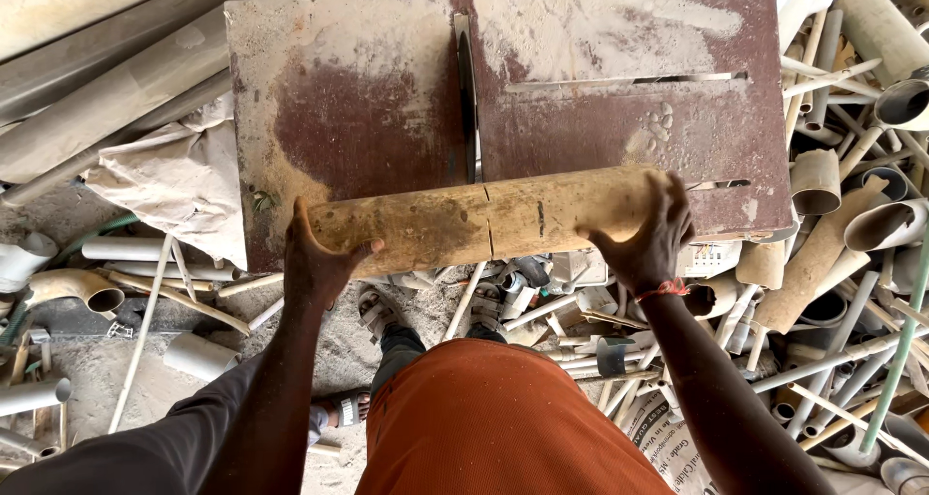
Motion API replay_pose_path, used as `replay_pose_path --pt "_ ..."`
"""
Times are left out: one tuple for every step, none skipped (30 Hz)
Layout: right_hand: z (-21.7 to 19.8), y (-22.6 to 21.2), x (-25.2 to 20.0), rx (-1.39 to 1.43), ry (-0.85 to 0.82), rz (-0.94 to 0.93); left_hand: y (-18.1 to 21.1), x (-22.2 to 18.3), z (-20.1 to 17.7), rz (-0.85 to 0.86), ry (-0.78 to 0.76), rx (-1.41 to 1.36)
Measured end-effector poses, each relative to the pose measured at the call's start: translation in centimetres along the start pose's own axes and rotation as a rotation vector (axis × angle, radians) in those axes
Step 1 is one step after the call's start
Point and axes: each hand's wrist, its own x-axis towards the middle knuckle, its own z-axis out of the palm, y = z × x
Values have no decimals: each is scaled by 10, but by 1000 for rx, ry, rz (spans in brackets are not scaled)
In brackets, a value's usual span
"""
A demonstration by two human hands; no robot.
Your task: The person cuts a bamboo pole using a table saw, rotating the pole by hand to complete the cut around its circumference.
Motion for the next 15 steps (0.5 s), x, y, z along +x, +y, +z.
replay_pose_path --pt "-1 3 3 13 66 -5 1 4 -1 -43 -42 19" --pt "-1 4 5 44 15 83 2 8 -1 -47 -55 15" --pt "-2 5 6 75 -35 171 4 11 -2 -52 -67 10" --pt "-1 3 11 109 -81 256 6 16 -4 -53 -73 5" --pt "-1 1 17 144 -101 295 7 20 -7 -37 -59 9" --pt "-2 0 20 175 -126 340 7 21 -8 -23 -51 16" --pt "-3 -2 24 207 -152 384 7 21 -9 -10 -44 23" --pt "-5 -2 30 167 -179 388 8 23 -9 35 -47 34" --pt "-6 -2 38 128 -206 392 9 24 -10 81 -50 44" --pt "-6 -4 47 90 -235 395 9 26 -12 124 -52 55" --pt "-6 -5 58 68 -270 407 10 28 -13 152 -59 92" --pt "-5 -6 70 46 -304 418 11 31 -15 181 -65 127" --pt "-5 -6 80 23 -339 430 13 34 -16 209 -71 162" --pt "-3 -8 89 26 -360 438 15 37 -17 200 -67 154" --pt "-1 -9 97 28 -382 446 17 41 -18 190 -63 146"
